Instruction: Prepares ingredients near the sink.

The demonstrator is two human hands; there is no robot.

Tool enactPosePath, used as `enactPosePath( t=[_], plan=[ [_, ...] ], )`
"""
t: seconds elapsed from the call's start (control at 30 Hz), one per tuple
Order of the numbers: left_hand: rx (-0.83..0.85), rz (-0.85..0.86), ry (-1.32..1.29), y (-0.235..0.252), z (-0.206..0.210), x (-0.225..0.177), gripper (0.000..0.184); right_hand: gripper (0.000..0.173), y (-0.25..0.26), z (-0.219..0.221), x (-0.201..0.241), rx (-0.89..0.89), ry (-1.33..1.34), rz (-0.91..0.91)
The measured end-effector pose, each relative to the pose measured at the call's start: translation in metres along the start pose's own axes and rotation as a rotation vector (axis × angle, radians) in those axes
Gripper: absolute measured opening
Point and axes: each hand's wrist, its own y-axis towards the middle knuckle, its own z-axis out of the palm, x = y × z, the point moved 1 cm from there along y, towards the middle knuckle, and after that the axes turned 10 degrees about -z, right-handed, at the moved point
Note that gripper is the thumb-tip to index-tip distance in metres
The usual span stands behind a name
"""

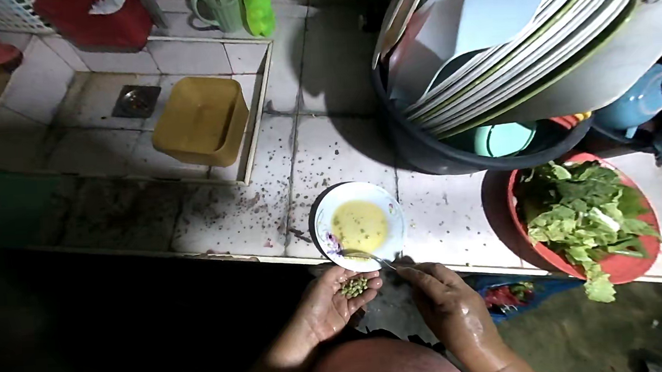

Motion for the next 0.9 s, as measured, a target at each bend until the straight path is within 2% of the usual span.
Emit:
enactPosePath(
  t=[0.7,0.83,0.9],
  plan=[
    [0.010,-0.007,0.020,0.001,-0.002,-0.001,0.033,0.026,-0.011,0.000,0.006,-0.019,0.020,0.014],
    [-0.026,-0.017,-0.053,0.000,-0.001,-0.001,0.023,0.021,-0.013,0.000,0.005,0.017,0.139,-0.065],
    [-0.006,-0.006,-0.036,0.001,-0.002,-0.001,0.020,0.020,-0.005,0.001,0.008,-0.026,0.111,-0.055]
  ],
)
